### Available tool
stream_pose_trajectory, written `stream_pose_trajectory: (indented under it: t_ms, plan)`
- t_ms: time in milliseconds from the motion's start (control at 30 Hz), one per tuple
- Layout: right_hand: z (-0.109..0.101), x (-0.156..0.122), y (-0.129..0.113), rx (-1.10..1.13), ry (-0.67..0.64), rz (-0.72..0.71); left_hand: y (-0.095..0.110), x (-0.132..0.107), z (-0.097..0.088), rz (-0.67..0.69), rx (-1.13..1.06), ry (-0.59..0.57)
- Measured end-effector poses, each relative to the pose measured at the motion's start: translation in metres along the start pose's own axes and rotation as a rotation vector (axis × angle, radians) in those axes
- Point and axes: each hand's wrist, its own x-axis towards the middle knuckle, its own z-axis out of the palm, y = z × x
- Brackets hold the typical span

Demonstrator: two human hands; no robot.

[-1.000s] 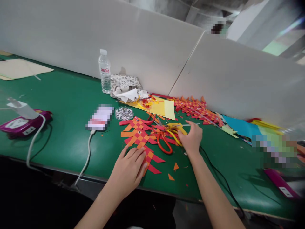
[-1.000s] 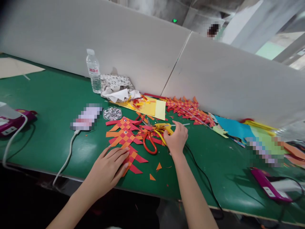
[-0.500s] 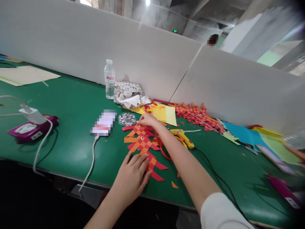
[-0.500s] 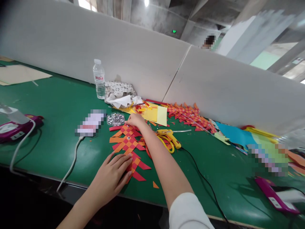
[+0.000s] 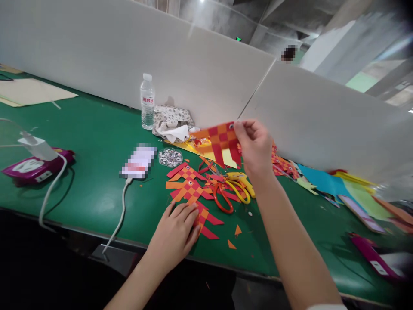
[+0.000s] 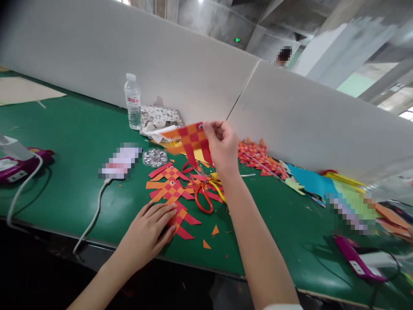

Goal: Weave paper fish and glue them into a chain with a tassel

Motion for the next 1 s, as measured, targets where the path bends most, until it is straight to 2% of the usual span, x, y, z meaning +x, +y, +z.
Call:
stream_pose_trajectory:
  t_ms: [100, 233, 300, 400, 533, 700, 767, 900, 933, 1000]
  plan:
    - [-0.023, -0.046, -0.013, 0.042, -0.269, 0.210, -0.001, 0.002, 0.000, 0.009, 0.021, 0.013]
    - [-0.037, -0.099, -0.004, 0.067, -0.514, 0.495, -0.006, 0.015, 0.001, 0.017, 0.088, -0.012]
    - [-0.036, -0.119, 0.005, 0.053, -0.595, 0.584, -0.009, 0.027, 0.003, 0.000, 0.141, -0.041]
    - [-0.027, -0.140, 0.015, 0.008, -0.661, 0.584, -0.014, 0.041, 0.004, 0.013, 0.203, -0.077]
    - [-0.012, -0.153, 0.018, -0.107, -0.636, 0.495, -0.019, 0.041, -0.001, 0.008, 0.183, -0.037]
    - [-0.006, -0.145, 0.019, -0.310, -0.580, 0.187, -0.014, 0.023, -0.015, -0.029, 0.125, 0.043]
    - [-0.014, -0.135, 0.026, -0.391, -0.467, 0.130, -0.009, 0.014, -0.019, -0.005, 0.069, 0.034]
    - [-0.043, -0.116, 0.060, -0.700, -0.118, 0.015, 0.001, -0.003, -0.022, 0.110, -0.051, -0.122]
    - [-0.051, -0.114, 0.072, -0.792, -0.076, 0.008, 0.003, -0.006, -0.022, 0.142, -0.059, -0.165]
    - [-0.064, -0.113, 0.093, -0.913, -0.075, 0.073, 0.005, -0.010, -0.021, 0.193, -0.054, -0.246]
